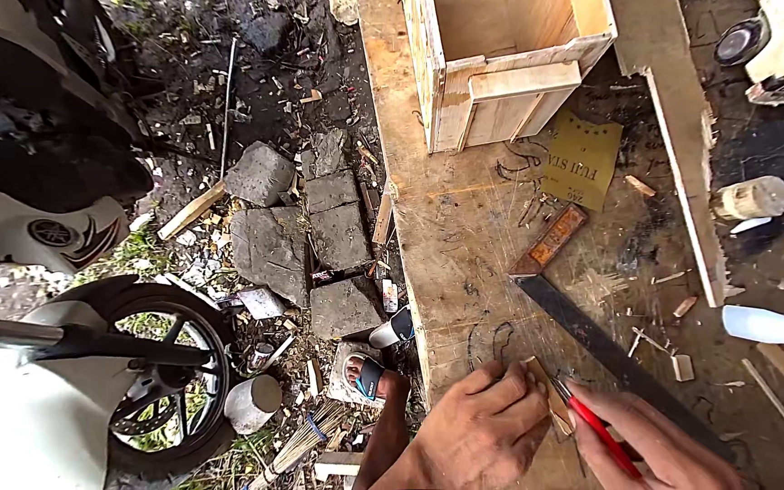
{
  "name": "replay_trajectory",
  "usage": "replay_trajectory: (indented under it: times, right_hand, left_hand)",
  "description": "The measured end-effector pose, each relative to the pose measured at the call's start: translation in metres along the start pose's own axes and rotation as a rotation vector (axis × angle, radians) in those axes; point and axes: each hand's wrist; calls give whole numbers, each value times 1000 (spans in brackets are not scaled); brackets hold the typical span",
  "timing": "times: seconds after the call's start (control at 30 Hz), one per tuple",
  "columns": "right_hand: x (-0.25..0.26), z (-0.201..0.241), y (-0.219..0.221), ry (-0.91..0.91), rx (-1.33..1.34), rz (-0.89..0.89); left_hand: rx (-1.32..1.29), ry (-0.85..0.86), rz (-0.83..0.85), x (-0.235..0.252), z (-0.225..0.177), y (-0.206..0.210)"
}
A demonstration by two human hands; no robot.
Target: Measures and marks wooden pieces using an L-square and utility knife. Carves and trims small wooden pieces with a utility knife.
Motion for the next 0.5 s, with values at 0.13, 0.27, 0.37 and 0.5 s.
replay_trajectory:
  times: [0.13,0.27,0.37,0.5]
  right_hand:
    - [0,-11,21,14,-33,-36]
    - [-4,-19,26,-7,-42,-53]
    - [-5,-21,26,-16,-43,-47]
    - [-5,-21,26,-9,-47,-51]
  left_hand:
    - [-3,-11,-9,0,1,1]
    - [7,-15,-9,0,0,1]
    - [-3,-19,-7,1,0,1]
    - [-10,-15,-8,1,1,1]
Point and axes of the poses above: each hand's wrist, its own x-axis towards the middle knuckle, its own y-axis out of the palm, z = x × y, and after that the axes turned 4 degrees about y, right-handed
